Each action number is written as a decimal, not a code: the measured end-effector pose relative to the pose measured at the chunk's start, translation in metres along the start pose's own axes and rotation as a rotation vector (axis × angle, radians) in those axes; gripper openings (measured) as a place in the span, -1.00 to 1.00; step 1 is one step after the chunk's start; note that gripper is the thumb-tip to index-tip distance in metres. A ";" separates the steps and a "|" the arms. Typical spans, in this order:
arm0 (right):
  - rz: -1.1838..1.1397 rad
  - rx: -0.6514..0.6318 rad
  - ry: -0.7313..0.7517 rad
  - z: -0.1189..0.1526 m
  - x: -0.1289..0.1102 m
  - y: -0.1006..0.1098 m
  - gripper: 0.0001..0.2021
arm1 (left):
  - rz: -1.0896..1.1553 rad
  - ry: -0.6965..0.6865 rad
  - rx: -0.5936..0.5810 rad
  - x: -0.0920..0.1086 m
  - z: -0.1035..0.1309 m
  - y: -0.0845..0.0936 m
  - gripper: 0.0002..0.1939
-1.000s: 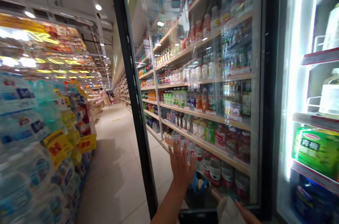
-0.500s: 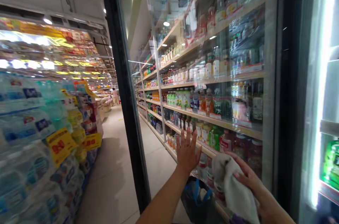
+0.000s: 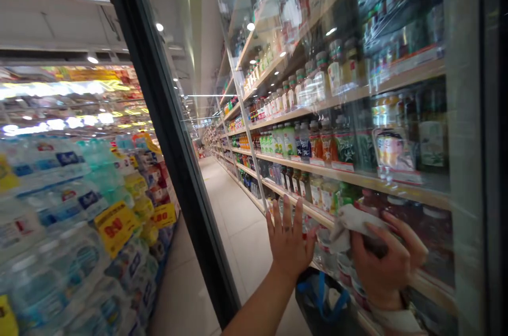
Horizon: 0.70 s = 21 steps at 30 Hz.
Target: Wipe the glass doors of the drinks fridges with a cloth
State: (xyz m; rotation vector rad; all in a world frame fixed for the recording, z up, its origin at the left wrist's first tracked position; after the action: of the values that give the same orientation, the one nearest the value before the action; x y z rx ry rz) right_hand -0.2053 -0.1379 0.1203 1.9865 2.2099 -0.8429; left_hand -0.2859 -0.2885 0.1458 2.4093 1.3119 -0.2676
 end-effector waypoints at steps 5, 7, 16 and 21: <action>-0.014 -0.062 0.177 -0.019 0.000 -0.011 -0.57 | 0.010 -0.001 0.006 0.001 -0.003 0.000 -0.23; 0.044 -0.157 0.189 -0.027 0.002 -0.015 -0.51 | 0.016 -0.003 0.013 0.001 -0.003 -0.001 -0.24; 0.135 -0.481 0.169 -0.006 -0.006 -0.013 -0.16 | -0.003 0.008 -0.019 0.000 0.000 -0.009 -0.25; 0.216 -0.511 0.218 0.017 -0.001 0.004 -0.23 | -0.003 0.101 -0.009 0.017 0.007 -0.011 -0.33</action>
State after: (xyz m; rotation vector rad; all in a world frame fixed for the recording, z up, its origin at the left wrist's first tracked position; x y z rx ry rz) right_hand -0.2070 -0.1461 0.1046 2.0610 1.9851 -0.0255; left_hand -0.2859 -0.2730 0.1307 2.4428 1.3566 -0.1417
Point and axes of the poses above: each hand's wrist, its own z-axis away from the middle knuckle, its own y-axis out of the back of the hand, x = y × z, the point moved 3 cm from there along -z, towards the middle knuckle, and after that the axes turned 3 degrees about -y, right-handed, at the moved point
